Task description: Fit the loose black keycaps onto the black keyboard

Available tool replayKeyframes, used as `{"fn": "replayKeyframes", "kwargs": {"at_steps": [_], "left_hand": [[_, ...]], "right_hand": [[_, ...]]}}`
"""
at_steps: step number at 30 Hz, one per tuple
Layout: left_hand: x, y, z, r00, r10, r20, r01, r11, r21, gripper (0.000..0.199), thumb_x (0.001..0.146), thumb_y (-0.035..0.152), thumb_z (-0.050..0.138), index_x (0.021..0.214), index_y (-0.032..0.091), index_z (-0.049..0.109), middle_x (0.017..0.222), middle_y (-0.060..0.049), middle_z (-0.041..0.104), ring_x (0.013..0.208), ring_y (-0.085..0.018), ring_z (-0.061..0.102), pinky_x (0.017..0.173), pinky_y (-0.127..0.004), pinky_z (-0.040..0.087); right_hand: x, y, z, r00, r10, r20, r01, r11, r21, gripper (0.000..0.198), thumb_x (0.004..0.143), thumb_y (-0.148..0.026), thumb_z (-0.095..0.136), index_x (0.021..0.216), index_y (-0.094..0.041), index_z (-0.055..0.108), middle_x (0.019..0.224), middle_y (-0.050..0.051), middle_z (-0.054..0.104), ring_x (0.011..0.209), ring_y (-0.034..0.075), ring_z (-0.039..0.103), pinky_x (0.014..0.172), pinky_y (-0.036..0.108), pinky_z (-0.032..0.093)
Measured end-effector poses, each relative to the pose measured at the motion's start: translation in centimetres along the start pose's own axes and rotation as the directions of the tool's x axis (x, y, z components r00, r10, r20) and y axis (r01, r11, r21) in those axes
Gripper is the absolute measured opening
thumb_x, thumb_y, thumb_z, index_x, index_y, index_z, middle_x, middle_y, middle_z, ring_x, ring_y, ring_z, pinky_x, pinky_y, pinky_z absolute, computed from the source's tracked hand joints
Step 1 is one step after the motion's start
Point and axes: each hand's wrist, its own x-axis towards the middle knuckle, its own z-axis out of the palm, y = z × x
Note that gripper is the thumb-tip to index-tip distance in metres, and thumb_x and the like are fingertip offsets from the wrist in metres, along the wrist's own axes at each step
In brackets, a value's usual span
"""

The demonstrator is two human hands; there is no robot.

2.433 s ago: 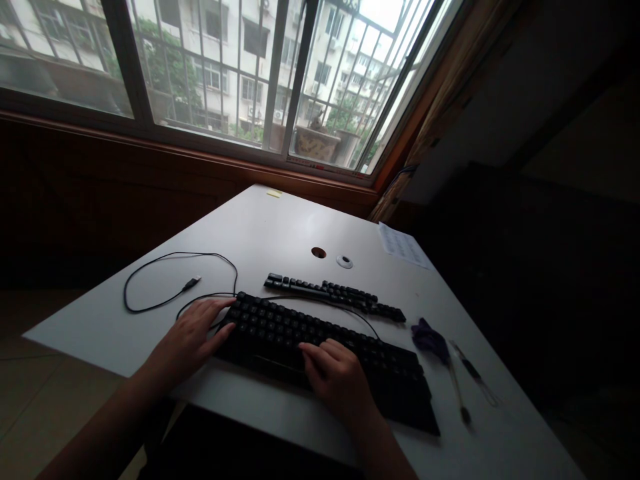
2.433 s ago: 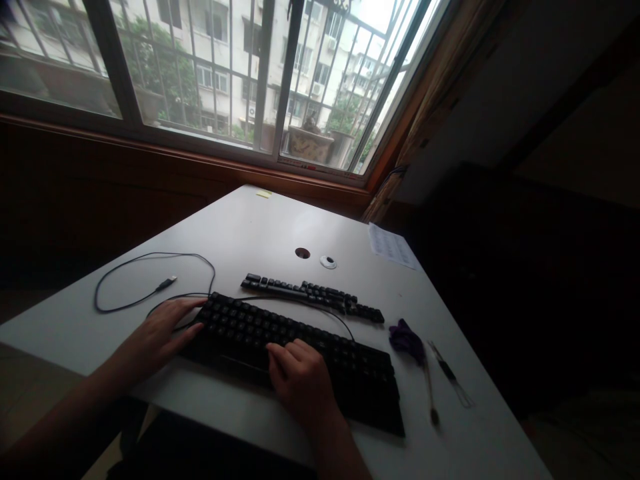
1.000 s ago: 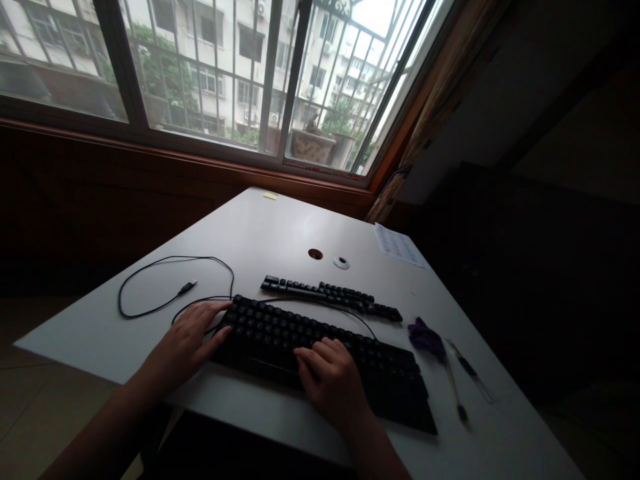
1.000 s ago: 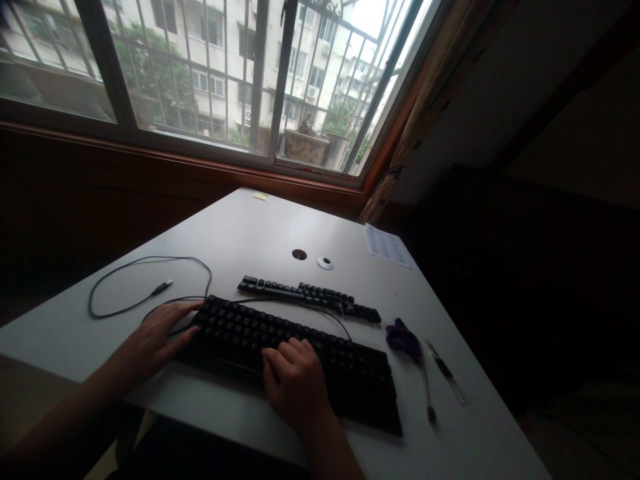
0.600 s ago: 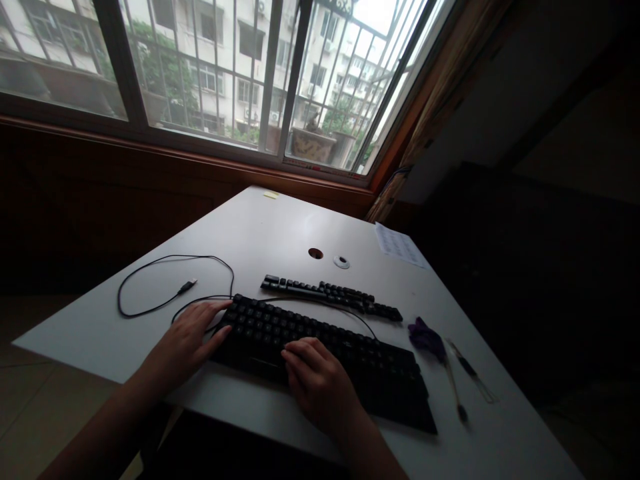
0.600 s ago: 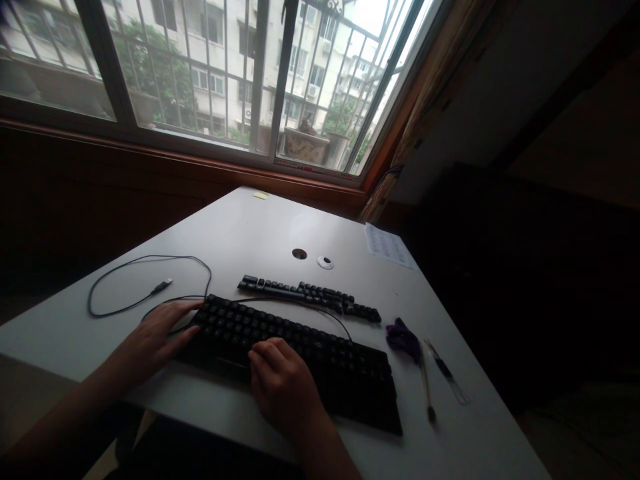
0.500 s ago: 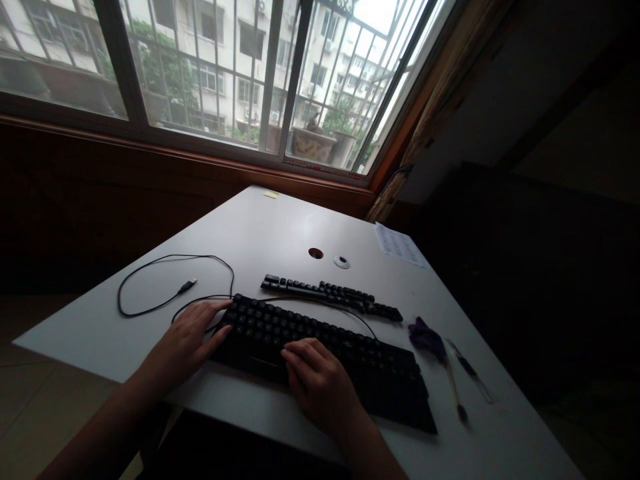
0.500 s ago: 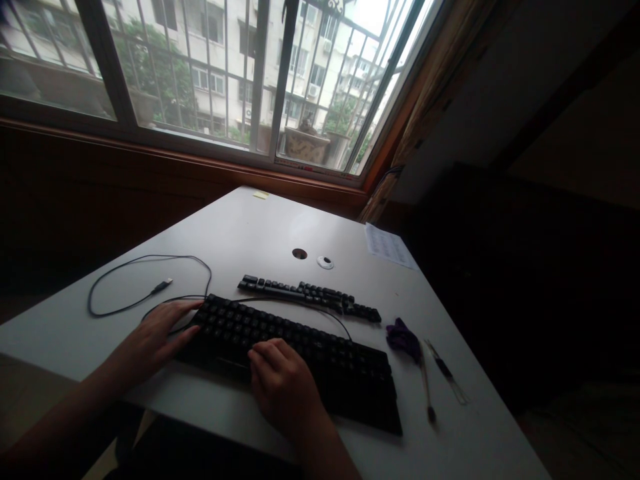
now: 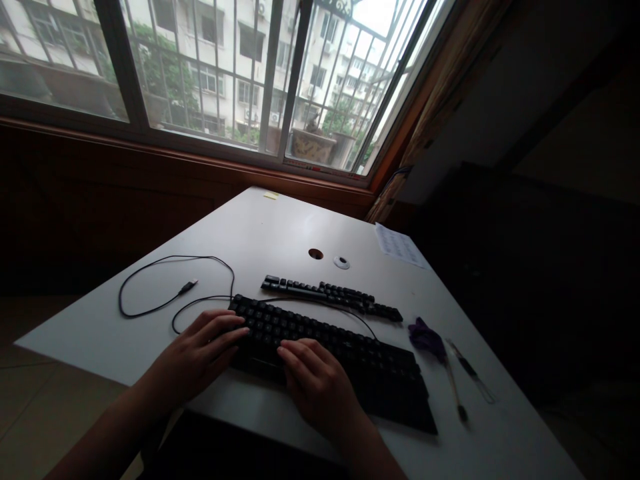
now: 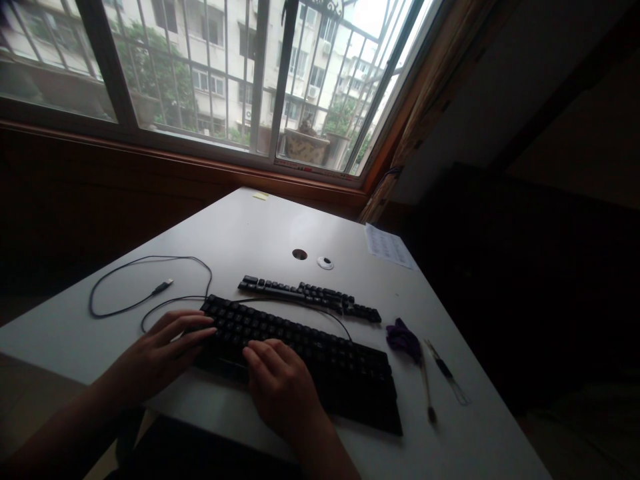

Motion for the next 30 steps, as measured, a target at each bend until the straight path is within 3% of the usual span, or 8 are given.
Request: {"fn": "replayKeyframes", "kwargs": {"at_steps": [8, 21, 30], "left_hand": [[0.05, 0.4, 0.09, 0.985, 0.13, 0.113, -0.124, 0.991, -0.059, 0.05, 0.1, 0.009, 0.052, 0.145, 0.027, 0.058, 0.147, -0.005, 0.063, 0.13, -0.024, 0.056, 0.105, -0.039, 0.059], [-0.18, 0.18, 0.29, 0.982, 0.105, 0.156, -0.099, 0.994, -0.047, 0.053, 0.099, 0.013, 0.056, 0.147, 0.034, 0.058, 0.148, -0.002, 0.063, 0.129, -0.025, 0.058, 0.105, -0.042, 0.059], [-0.03, 0.17, 0.18, 0.979, 0.121, 0.167, -0.115, 0.992, -0.047, 0.05, 0.099, 0.012, 0.055, 0.145, 0.031, 0.059, 0.149, -0.002, 0.062, 0.129, -0.026, 0.057, 0.105, -0.044, 0.06]], "right_hand": [[0.11, -0.15, 0.01, 0.998, -0.003, 0.061, 0.006, 0.999, -0.052, 0.037, 0.1, -0.018, 0.058, 0.137, -0.019, 0.061, 0.131, 0.009, 0.072, 0.113, 0.024, 0.066, 0.102, 0.042, 0.059], [0.41, -0.28, -0.06, 0.999, -0.006, 0.042, 0.006, 1.0, -0.003, 0.037, 0.099, -0.014, 0.056, 0.135, -0.02, 0.063, 0.126, 0.01, 0.074, 0.111, 0.022, 0.067, 0.096, 0.039, 0.061], [0.61, -0.08, -0.83, 1.0, 0.01, 0.01, -0.01, 0.996, 0.083, 0.036, 0.099, -0.012, 0.056, 0.133, -0.021, 0.063, 0.125, 0.009, 0.074, 0.11, 0.022, 0.066, 0.095, 0.038, 0.061]]}}
